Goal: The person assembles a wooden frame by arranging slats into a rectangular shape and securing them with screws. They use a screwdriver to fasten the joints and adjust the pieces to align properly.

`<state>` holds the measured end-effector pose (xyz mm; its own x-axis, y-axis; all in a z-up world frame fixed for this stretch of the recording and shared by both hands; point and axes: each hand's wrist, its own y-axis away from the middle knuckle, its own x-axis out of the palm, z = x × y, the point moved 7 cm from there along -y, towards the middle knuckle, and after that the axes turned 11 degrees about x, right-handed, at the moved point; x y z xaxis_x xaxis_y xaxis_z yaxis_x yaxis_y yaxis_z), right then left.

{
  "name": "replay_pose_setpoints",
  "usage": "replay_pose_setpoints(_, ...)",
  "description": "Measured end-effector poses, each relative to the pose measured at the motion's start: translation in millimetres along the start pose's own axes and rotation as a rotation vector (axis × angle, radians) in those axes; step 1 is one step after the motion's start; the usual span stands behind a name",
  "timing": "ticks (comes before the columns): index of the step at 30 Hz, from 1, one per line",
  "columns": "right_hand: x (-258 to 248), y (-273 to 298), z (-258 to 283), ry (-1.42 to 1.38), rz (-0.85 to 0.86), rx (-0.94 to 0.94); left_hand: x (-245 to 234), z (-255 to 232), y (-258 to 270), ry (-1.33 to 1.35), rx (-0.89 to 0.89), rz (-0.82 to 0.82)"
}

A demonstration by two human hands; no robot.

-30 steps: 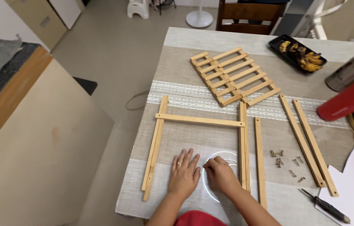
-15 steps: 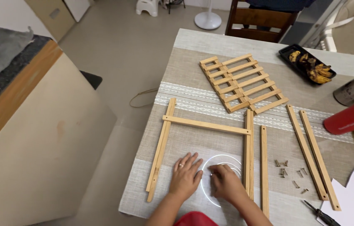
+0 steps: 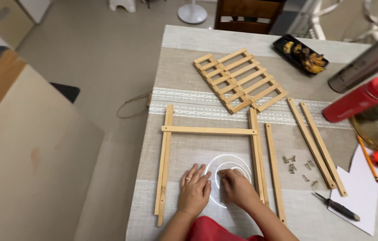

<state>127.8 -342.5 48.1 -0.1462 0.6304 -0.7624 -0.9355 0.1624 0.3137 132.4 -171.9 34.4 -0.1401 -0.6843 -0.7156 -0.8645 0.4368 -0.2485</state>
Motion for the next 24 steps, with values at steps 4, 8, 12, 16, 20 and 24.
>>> replay_pose_setpoints(4,-4,7,6,-0.013,-0.020,-0.006,-2,-6,0,0.023,-0.013,0.038)
replay_pose_setpoints(8,-6,16,19,0.044,-0.061,-0.008,-14,-13,-7,0.048,0.000,0.098)
replay_pose_setpoints(12,-5,18,20,0.053,-0.123,-0.037,-31,-14,-3,0.204,-0.053,0.125)
replay_pose_setpoints(16,0,11,20,0.102,-0.128,-0.046,-68,-1,1,0.263,-0.123,0.054)
replay_pose_setpoints(20,4,3,16,0.181,-0.111,-0.041,-107,33,6,0.174,-0.279,-0.079)
replay_pose_setpoints(24,3,-9,13,0.172,-0.101,0.034,-124,70,21,0.118,-0.527,-0.112)
